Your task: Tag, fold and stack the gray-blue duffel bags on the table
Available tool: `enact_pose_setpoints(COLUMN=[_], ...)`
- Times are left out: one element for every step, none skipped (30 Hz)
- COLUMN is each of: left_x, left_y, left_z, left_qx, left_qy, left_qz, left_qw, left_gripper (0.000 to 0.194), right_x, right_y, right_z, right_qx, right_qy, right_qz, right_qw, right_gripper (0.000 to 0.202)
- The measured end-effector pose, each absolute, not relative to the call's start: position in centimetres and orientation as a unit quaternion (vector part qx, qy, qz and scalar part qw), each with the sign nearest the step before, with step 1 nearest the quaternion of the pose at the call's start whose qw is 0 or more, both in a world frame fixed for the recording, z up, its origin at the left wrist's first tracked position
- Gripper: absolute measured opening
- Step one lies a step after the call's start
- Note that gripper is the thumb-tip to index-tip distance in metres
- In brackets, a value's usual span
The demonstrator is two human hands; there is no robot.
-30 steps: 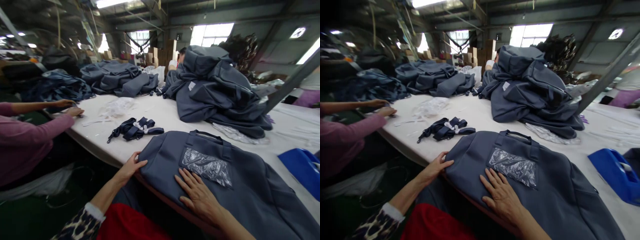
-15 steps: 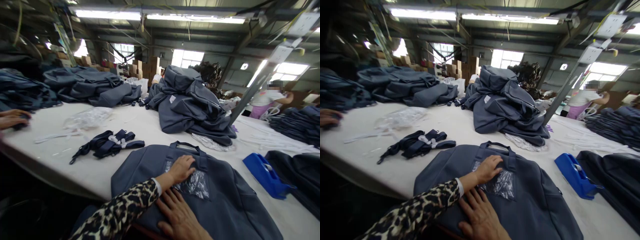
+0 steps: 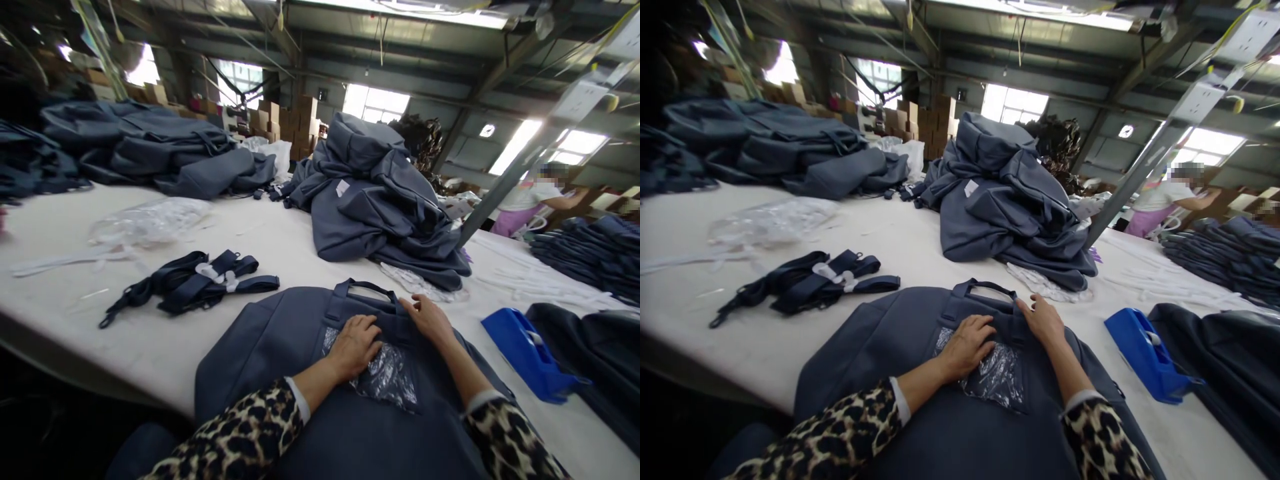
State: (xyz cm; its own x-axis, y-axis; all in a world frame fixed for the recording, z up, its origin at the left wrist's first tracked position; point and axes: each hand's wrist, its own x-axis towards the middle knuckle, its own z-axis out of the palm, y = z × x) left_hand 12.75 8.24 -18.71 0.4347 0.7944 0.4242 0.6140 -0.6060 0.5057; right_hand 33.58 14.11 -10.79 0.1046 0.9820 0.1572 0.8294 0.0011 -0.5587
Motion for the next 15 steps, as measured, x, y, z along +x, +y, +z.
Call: enact_pose_setpoints(left_x=[12.7,12.6,12.5,12.4,12.4,12.3,12.2,12.1,12.0,11.8,11.7,11.6,11.5,11.4,11.3], left_y=[8.2,8.2,8.2,8.2,8.2,8.2,8.2,8.2,8.2,8.1,8.1,8.1,8.1,8.1,8.1], left_z=[-18.7,-18.6,-18.6,-18.5,-18.4,-18.2,-18.0,-17.7,-17.4,-17.1,-16.8,-16.6,-16.4,-16.2,-16.0], left_qx=[0.831,0.828,0.826,0.824,0.822,0.818,0.816,0.817,0.821,0.827,0.833,0.838,0.840,0.842,0.845], left_qy=[0.426,0.430,0.432,0.432,0.434,0.438,0.444,0.449,0.456,0.461,0.466,0.470,0.473,0.474,0.472], left_qz=[0.329,0.333,0.335,0.339,0.343,0.346,0.344,0.335,0.319,0.298,0.277,0.258,0.245,0.236,0.229], left_qw=[0.137,0.136,0.136,0.136,0.137,0.137,0.137,0.135,0.129,0.121,0.112,0.104,0.100,0.102,0.109], left_gripper=[0.025,0.025,0.025,0.024,0.023,0.022,0.020,0.020,0.021,0.023,0.028,0.033,0.037,0.039,0.039], right_x=[33.9,34.0,33.8,33.4,33.0,32.5,32.0,31.6,31.2,30.9,30.6,30.5,30.4,30.4,30.4], right_y=[15.4,16.4,16.9,17.2,17.3,17.1,16.8,16.4,15.9,15.3,14.6,14.0,13.4,12.8,12.4], right_z=[-11.1,-11.5,-11.8,-12.1,-12.2,-12.3,-12.3,-12.2,-12.2,-12.1,-12.2,-12.2,-12.3,-12.5,-12.6], right_qx=[-0.693,-0.691,-0.685,-0.673,-0.658,-0.641,-0.622,-0.603,-0.584,-0.567,-0.551,-0.536,-0.521,-0.506,-0.492], right_qy=[-0.651,-0.649,-0.650,-0.654,-0.660,-0.668,-0.679,-0.693,-0.709,-0.726,-0.745,-0.764,-0.783,-0.801,-0.818], right_qz=[0.155,0.170,0.186,0.200,0.212,0.223,0.231,0.237,0.241,0.242,0.241,0.236,0.229,0.221,0.211], right_qw=[0.268,0.268,0.273,0.281,0.293,0.304,0.314,0.318,0.315,0.305,0.289,0.271,0.251,0.231,0.212], right_gripper=[0.052,0.053,0.054,0.056,0.059,0.062,0.063,0.063,0.061,0.058,0.054,0.048,0.043,0.038,0.035])
